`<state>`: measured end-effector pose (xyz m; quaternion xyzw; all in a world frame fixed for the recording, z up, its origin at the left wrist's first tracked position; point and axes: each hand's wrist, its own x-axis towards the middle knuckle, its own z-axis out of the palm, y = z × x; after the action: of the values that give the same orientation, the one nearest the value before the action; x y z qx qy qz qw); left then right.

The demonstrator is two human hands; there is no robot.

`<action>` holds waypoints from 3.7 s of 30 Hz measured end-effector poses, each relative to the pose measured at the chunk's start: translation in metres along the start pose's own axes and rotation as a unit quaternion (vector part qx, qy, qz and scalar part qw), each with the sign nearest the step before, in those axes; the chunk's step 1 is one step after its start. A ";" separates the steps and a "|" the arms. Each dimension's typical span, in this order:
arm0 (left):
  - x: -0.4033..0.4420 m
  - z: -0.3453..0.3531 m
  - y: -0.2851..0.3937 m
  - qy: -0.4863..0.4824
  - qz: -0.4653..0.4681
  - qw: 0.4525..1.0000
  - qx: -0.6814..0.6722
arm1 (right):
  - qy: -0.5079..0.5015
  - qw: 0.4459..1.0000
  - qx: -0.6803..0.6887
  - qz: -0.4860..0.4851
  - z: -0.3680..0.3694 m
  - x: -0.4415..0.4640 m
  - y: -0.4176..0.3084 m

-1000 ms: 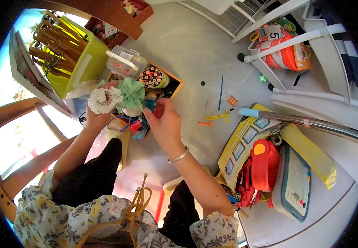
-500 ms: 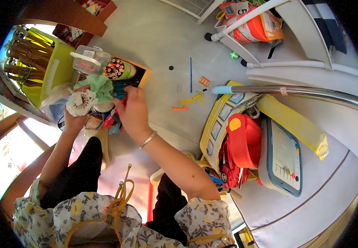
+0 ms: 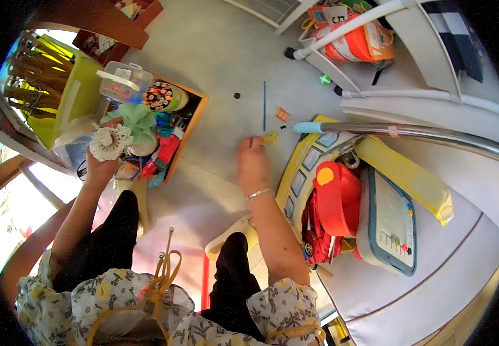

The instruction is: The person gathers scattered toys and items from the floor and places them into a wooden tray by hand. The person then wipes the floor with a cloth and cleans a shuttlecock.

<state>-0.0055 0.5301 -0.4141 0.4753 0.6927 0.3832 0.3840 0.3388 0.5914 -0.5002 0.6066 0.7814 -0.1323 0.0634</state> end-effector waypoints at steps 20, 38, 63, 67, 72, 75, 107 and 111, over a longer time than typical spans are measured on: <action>0.001 -0.003 0.015 0.003 0.007 1.000 0.001 | 0.043 0.600 0.796 0.075 -0.091 0.055 -0.109; 0.000 -0.002 0.006 -0.001 -0.014 1.000 0.002 | 0.198 0.899 0.390 0.013 -0.035 0.071 -0.088; 0.001 0.002 0.013 0.005 -0.003 1.000 0.007 | 0.082 0.976 0.020 0.199 -0.013 0.093 0.037; 0.001 0.000 0.008 0.001 0.008 1.000 0.026 | 0.088 0.978 0.016 0.189 -0.010 0.095 0.043; 0.002 0.004 0.005 0.008 0.017 1.000 0.022 | 0.093 0.984 0.028 0.151 -0.028 0.080 0.034; 0.002 0.004 0.004 0.011 0.036 0.999 0.031 | 0.096 0.943 0.292 0.124 -0.033 0.070 0.009; 0.003 0.003 0.000 0.013 0.019 0.999 0.023 | 0.177 0.905 0.358 -0.146 -0.055 0.039 -0.118; 0.003 0.003 0.001 0.010 0.010 1.000 0.021 | 0.193 0.890 0.362 -0.198 -0.056 0.040 -0.117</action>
<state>-0.0036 0.5341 -0.4152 0.4861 0.6996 0.3770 0.3634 0.2190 0.6174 -0.4414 0.4333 0.7801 -0.2965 -0.3403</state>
